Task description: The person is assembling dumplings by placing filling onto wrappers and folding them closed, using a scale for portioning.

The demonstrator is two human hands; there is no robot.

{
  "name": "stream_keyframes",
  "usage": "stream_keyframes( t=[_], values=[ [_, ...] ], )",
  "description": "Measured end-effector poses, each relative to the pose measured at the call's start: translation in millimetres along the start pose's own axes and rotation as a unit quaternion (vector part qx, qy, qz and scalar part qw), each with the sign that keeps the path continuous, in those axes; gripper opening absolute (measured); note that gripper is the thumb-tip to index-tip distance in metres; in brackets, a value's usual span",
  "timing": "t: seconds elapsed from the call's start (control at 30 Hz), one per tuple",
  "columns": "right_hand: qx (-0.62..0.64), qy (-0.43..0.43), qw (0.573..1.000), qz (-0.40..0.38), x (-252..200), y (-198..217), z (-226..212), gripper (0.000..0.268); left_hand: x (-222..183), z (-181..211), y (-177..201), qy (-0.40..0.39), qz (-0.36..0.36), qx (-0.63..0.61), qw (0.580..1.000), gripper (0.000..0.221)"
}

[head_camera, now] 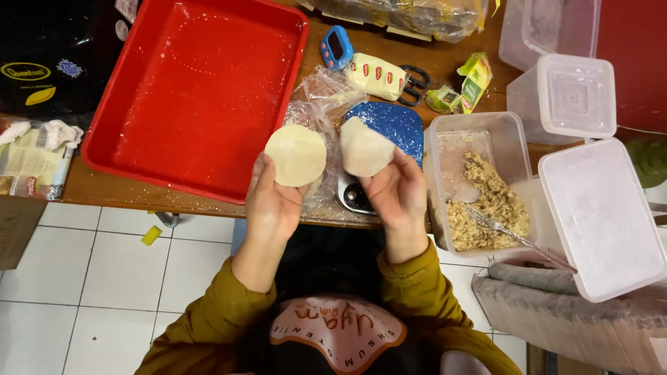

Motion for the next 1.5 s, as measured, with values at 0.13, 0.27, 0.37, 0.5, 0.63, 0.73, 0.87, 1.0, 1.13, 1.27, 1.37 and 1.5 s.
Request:
stream_keyframes(
  t=[0.13,0.27,0.37,0.5,0.63,0.73,0.87,1.0,1.13,1.27,1.37,1.5],
  values=[
    [0.016,0.079,0.997,0.007,-1,10,-20,0.020,-6,13,-12,-0.142,-0.109,0.085,0.980,0.055],
    [-0.146,0.225,0.963,0.003,-4,26,-32,0.009,-38,23,-32,-0.244,-0.176,0.235,0.924,0.056],
    [-0.382,0.219,0.883,-0.159,-25,-31,1,0.017,-19,-6,-26,-0.003,-0.138,0.072,0.988,0.039],
    [-0.638,0.220,0.670,-0.310,-57,-85,21,0.028,-12,-20,-31,0.131,-0.090,-0.010,0.987,0.051],
    [-0.636,0.268,0.688,-0.225,-62,-82,-50,0.031,-19,-1,-51,0.120,-0.033,-0.008,0.992,0.051],
    [-0.654,0.350,0.663,-0.099,-80,-71,-103,0.019,-14,4,-51,0.097,-0.024,-0.017,0.995,0.047],
    [-0.722,0.307,0.616,-0.075,-91,-63,-115,0.017,-15,-2,-57,0.084,-0.049,-0.007,0.995,0.044],
    [-0.812,0.266,0.505,-0.119,-95,-71,-94,0.022,-10,-8,-57,0.079,-0.081,0.020,0.993,0.036],
    [-0.816,0.251,0.502,-0.137,-97,-70,-90,0.026,-13,-14,-51,0.114,-0.055,0.011,0.992,0.041],
    [-0.847,0.236,0.463,-0.113,-101,-65,-96,0.023,-16,-13,-52,0.128,-0.045,-0.020,0.991,0.045],
    [-0.871,0.168,0.452,-0.095,-105,-51,-69,0.024,-17,-13,-52,0.132,-0.043,-0.026,0.990,0.047],
    [-0.937,-0.130,0.325,-0.013,-103,8,-33,0.068,-20,-16,-51,0.142,-0.028,-0.019,0.989,0.049]
  ],
)
Point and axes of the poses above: each hand's wrist, its own x-axis towards the middle knuckle, its own y-axis out of the back of the hand, z = x × y, the point moved 8 cm from there along x, towards the middle knuckle, and after that the axes turned 3 degrees about y, right-handed, at the moved point
